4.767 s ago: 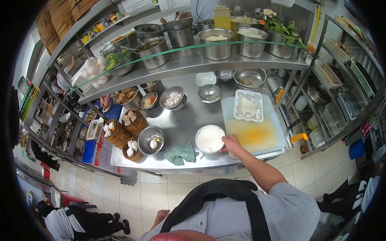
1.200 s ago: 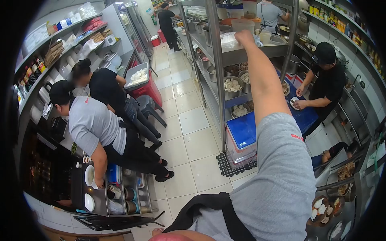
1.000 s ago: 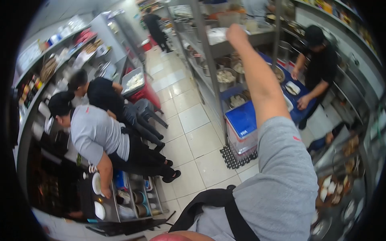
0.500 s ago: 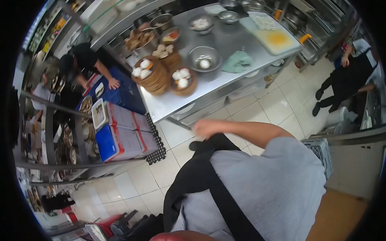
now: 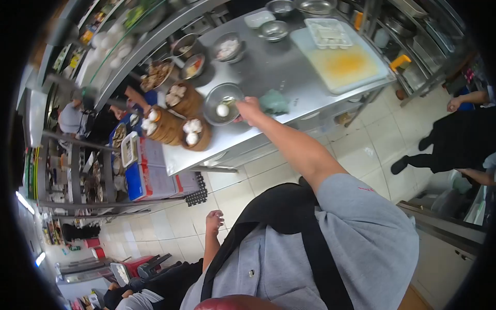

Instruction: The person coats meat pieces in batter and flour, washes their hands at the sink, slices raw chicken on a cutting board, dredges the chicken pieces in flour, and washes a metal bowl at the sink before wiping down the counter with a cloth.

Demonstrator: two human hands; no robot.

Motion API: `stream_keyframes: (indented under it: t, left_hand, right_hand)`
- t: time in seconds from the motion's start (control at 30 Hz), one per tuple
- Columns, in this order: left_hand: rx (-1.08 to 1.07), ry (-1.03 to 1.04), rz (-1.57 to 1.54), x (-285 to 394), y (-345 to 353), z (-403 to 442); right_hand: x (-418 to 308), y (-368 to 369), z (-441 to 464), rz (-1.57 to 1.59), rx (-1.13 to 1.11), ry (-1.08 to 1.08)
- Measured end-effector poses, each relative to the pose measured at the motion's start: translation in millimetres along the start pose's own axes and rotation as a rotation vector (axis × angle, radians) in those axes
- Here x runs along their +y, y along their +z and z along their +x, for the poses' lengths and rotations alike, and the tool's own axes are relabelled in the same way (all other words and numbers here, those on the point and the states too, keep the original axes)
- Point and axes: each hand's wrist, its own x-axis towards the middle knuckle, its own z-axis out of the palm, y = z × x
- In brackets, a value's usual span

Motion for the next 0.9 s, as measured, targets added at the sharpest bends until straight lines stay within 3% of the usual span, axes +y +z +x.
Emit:
stream_keyframes:
  t: [0.07,0.13,0.2,0.23,0.3,0.33,0.4,0.43,0.53,0.6,0.67,0.73,0.83,0.9]
  left_hand:
    - [-0.069,-0.039,0.176,0,53,-2]
    - [-0.272,0.112,0.214,-28,76,25]
    - [-0.269,-0.143,0.407,-36,122,42]
    - [-0.314,-0.130,0.445,-24,141,52]
    - [-0.437,-0.301,0.429,-4,163,60]
    - [-0.461,-0.292,0.453,13,173,66]
    - [-0.523,-0.072,0.602,65,211,82]
    - [-0.468,-0.191,0.525,90,238,87]
    - [-0.550,-0.172,0.674,151,322,101]
    - [-0.607,-0.174,0.815,177,376,112]
    - [-0.611,-0.303,0.924,166,416,140]
    - [-0.608,-0.468,1.046,166,451,146]
    - [-0.629,-0.499,1.095,196,483,136]
    - [-0.577,-0.521,1.064,203,501,129]
  right_hand:
    - [-34,-40,-20,0.018,-0.017,0.040]
    - [-63,-96,-39,0.076,-0.021,0.035]
    - [-108,-168,-60,0.105,0.022,0.015]
    - [-127,-199,-73,0.132,-0.004,0.036]
    - [-190,-269,-110,0.046,0.041,-0.072]
    - [-220,-304,-124,-0.003,0.140,-0.109]
    - [-277,-378,-142,-0.095,0.326,-0.204]
    - [-307,-413,-148,-0.127,0.349,-0.251]
    - [-397,-474,-160,-0.216,0.531,-0.386]
    - [-464,-526,-130,-0.488,0.751,-0.534]
    - [-499,-552,-104,-0.944,0.821,-0.529]
    - [-510,-596,-56,-1.585,0.938,-0.940]
    - [-529,-616,-15,-1.781,0.829,-0.793]
    - [-538,-635,7,-1.816,0.783,-0.848]
